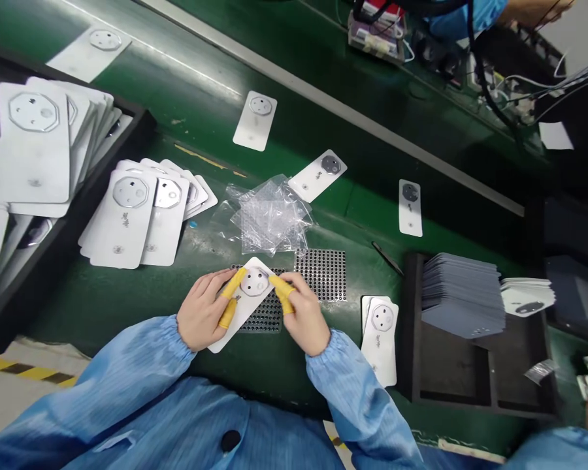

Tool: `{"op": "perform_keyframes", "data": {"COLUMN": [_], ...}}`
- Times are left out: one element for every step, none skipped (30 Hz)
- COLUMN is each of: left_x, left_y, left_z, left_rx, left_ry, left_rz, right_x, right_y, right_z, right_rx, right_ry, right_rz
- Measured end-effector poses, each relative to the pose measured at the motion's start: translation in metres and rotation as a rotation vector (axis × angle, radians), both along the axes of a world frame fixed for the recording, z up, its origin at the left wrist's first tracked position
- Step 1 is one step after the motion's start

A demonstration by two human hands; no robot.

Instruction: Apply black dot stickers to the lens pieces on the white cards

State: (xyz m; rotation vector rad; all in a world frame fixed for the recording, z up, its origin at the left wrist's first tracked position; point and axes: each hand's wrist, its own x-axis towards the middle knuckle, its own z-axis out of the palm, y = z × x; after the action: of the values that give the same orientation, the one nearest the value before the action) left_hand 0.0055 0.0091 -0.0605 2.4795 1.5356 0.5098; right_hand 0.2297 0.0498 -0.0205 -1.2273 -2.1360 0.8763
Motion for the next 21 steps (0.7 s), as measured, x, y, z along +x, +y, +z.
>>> {"op": "perform_keyframes", "data": {"left_x": [-0.001,0.0,0.001,0.002,0.005,0.008,0.012,0.015,0.017,0.019,0.018,0.016,0.013,0.008,0.003,-0.003,-0.008,-0.012,-0.016,-0.018,-0.02], "left_y": [0.0,0.0,-0.001,-0.002,-0.003,-0.004,-0.005,-0.006,-0.006,-0.005,-0.003,-0.001,0.001,0.003,0.005,0.007,0.008,0.009,0.011,0.013,0.015], "left_z": [0.0,0.0,0.001,0.002,0.003,0.004,0.005,0.006,0.007,0.007,0.007,0.007,0.007,0.008,0.008,0.007,0.006,0.004,0.001,-0.002,-0.005], "left_rx": [0.0,-0.002,-0.006,-0.012,-0.02,-0.03,-0.039,-0.048,-0.054,-0.058,-0.057,-0.053,-0.045,-0.031,-0.013,0.013,0.043,0.076,0.109,0.133,0.149], "left_ry": [0.008,0.017,0.028,0.04,0.056,0.073,0.091,0.107,0.121,0.129,0.131,0.129,0.123,0.113,0.099,0.085,0.065,0.04,0.007,-0.041,-0.096], "left_rz": [-0.002,-0.004,-0.005,-0.002,0.005,0.014,0.024,0.033,0.039,0.04,0.035,0.028,0.018,0.006,-0.008,-0.021,-0.026,-0.025,-0.012,0.014,0.045], "right_x": [0.008,0.017,0.027,0.038,0.048,0.056,0.061,0.064,0.063,0.06,0.055,0.049,0.044,0.041,0.042,0.047,0.056,0.07,0.088,0.108,0.128], "right_y": [0.002,0.005,0.008,0.011,0.014,0.016,0.018,0.019,0.019,0.018,0.018,0.019,0.022,0.029,0.041,0.056,0.076,0.098,0.121,0.143,0.164], "right_z": [0.003,0.004,0.005,0.003,-0.001,-0.006,-0.012,-0.018,-0.022,-0.025,-0.025,-0.024,-0.02,-0.015,-0.008,-0.001,0.006,0.014,0.021,0.029,0.036], "right_rx": [-0.018,-0.026,-0.014,0.027,0.082,0.138,0.185,0.218,0.236,0.242,0.239,0.226,0.2,0.166,0.131,0.101,0.085,0.076,0.058,0.028,-0.009], "right_ry": [0.047,0.067,0.061,0.022,-0.04,-0.111,-0.179,-0.233,-0.262,-0.272,-0.273,-0.288,-0.314,-0.348,-0.387,-0.428,-0.466,-0.504,-0.548,-0.596,-0.643], "right_rz": [-0.085,-0.175,-0.258,-0.323,-0.368,-0.39,-0.392,-0.383,-0.372,-0.359,-0.338,-0.319,-0.311,-0.319,-0.349,-0.404,-0.483,-0.568,-0.656,-0.747,-0.83]}}
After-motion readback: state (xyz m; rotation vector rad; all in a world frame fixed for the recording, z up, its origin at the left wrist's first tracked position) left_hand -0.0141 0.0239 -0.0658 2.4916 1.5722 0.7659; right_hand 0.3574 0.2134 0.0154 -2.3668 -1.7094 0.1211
